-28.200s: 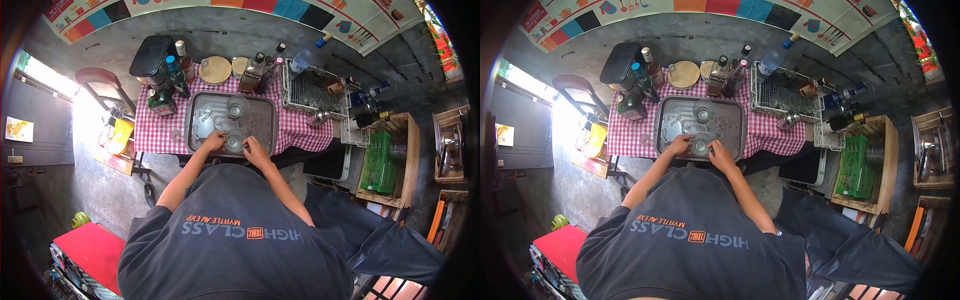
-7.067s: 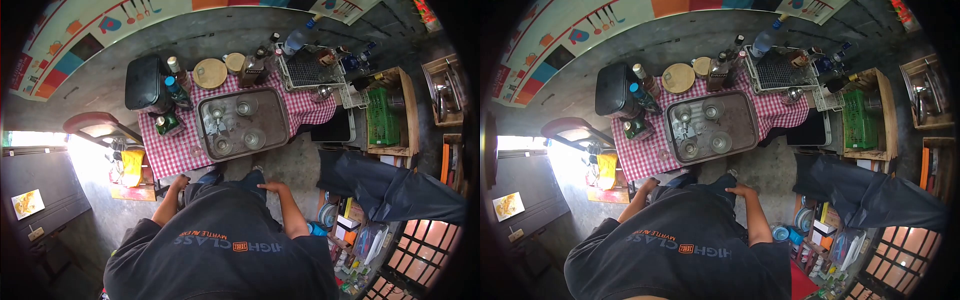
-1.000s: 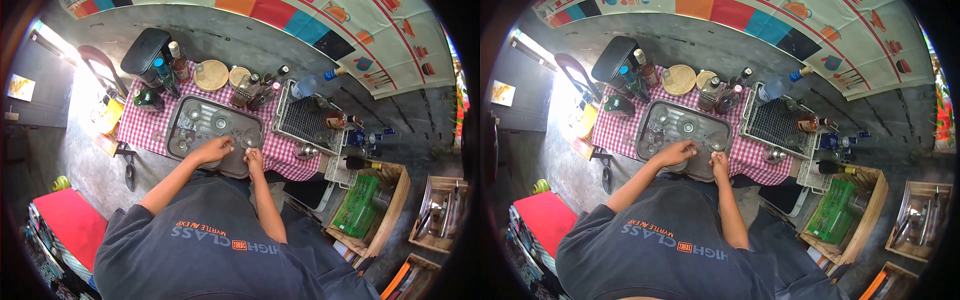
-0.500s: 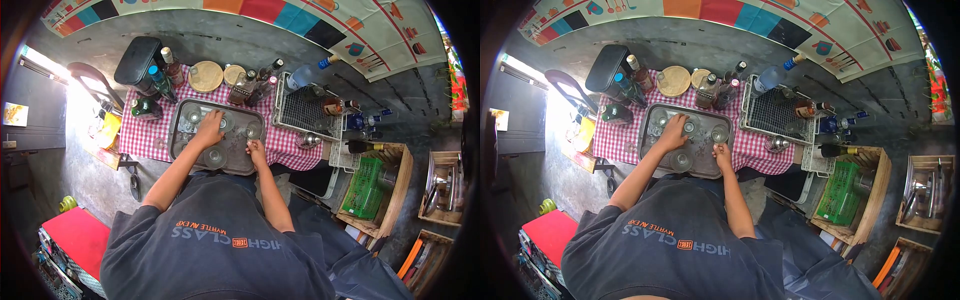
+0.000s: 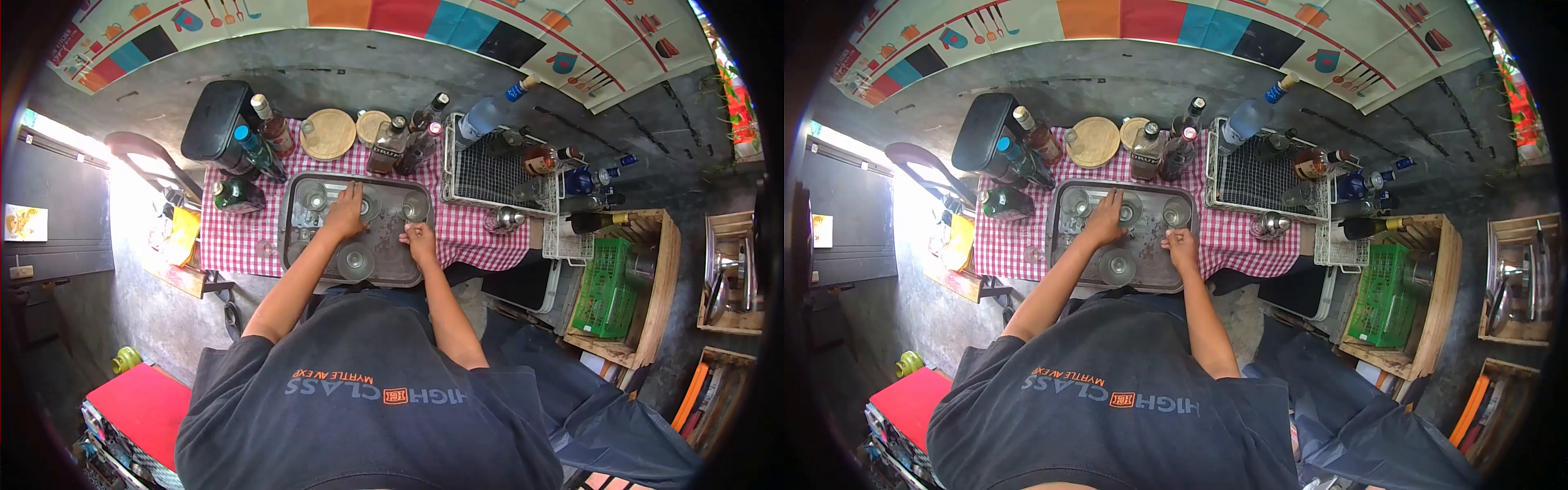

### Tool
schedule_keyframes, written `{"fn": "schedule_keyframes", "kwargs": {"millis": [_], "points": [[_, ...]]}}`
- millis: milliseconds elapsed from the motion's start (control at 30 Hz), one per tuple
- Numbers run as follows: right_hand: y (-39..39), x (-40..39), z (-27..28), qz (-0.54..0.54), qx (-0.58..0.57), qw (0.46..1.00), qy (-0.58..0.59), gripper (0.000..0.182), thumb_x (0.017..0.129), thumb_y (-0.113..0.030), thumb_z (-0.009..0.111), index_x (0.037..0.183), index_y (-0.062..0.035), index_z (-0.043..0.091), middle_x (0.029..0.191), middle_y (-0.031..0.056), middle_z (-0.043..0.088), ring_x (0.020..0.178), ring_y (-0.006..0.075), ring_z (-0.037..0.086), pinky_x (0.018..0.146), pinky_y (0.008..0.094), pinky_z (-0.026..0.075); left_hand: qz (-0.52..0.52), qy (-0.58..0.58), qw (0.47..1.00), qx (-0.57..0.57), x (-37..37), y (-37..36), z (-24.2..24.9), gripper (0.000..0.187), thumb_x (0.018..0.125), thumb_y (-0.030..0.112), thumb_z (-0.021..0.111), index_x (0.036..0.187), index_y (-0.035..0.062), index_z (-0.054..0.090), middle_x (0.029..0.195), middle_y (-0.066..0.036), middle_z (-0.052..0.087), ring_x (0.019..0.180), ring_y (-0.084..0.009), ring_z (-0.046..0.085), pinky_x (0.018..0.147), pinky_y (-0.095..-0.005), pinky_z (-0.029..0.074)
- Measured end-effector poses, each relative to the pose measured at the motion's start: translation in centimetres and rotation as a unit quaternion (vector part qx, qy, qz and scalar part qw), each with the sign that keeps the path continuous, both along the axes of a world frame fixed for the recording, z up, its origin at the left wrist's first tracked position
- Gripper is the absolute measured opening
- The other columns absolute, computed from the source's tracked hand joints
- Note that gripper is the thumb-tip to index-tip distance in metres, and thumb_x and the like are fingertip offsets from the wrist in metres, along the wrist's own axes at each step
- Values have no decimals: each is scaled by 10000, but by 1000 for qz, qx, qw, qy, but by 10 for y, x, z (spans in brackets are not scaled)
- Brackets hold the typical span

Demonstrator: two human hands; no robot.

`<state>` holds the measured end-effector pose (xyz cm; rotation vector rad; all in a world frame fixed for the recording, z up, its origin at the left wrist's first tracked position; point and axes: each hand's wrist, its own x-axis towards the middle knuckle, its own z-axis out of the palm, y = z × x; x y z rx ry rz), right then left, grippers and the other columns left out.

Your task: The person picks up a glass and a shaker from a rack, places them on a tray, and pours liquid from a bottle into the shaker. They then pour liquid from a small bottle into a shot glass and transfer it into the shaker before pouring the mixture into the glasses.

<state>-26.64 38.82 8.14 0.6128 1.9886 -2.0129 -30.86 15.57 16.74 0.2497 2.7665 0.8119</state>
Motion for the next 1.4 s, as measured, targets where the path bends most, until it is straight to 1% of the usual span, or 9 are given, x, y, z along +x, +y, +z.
{"fn": "schedule_keyframes", "kwargs": {"millis": [233,533,633,833,1033,1133,1267,1367,1400], "points": [[1,0,-5,-9,25,999,31,165,913,-104,643,937,15,532,786,116,635,656,177,662,582,285,555,-3,-32,999,6,-9,0,-6,1054,625,151,852,1451,-60,232,1478,-263,306,1302,-406,414,1053,-407,409],[4,1,0,9,76,996,46,181,912,-131,651,917,6,533,738,86,616,604,148,621,560,277,528,-20,-21,1000,-2,-13,15,-4,1063,603,167,869,1444,-48,256,1427,-194,389,1245,-361,479,985,-409,468],[5,2,10,25,117,992,37,184,923,-150,639,924,10,548,745,83,625,638,143,634,600,272,526,-19,0,1000,-2,-10,23,-7,1060,599,177,873,1442,-42,269,1410,-188,410,1228,-363,496,974,-406,475],[6,2,11,20,127,991,33,206,921,-177,646,926,5,550,725,81,626,642,144,640,603,271,523,-19,-10,1000,1,-9,23,-9,1078,596,209,880,1444,-41,264,1415,-194,406,1221,-362,505,957,-412,485],[9,1,-3,2,82,996,46,225,894,-171,676,945,10,553,722,54,594,603,133,593,540,264,504,28,46,998,-14,4,25,4,1091,614,253,874,1458,-15,237,1376,-216,426,1198,-397,510,969,-436,466],[15,4,-3,21,61,998,19,291,883,-205,693,1027,5,551,752,38,582,644,118,569,578,254,490,-10,-2,999,31,24,10,36,1050,625,274,870,1441,-10,274,1354,-231,434,1201,-423,493,973,-452,454],[29,22,8,61,63,996,-29,364,916,-249,646,1175,-28,514,935,51,605,815,132,608,685,271,489,-17,-99,993,62,65,-13,31,1007,632,317,863,1417,-8,323,1305,-243,454,1190,-438,490,966,-472,449],[49,46,6,127,73,988,-46,361,895,-229,666,1139,5,538,844,53,608,727,128,586,657,273,481,-49,-95,993,43,98,-21,15,1034,616,340,868,1424,2,317,1300,-243,456,1170,-430,506,953,-463,458],[57,55,6,170,112,977,-58,270,903,-205,642,1048,12,576,850,73,628,741,128,599,661,284,482,-56,-101,992,55,105,-21,17,1087,584,313,886,1439,14,285,1293,-240,450,1168,-434,503,945,-466,463]]}}
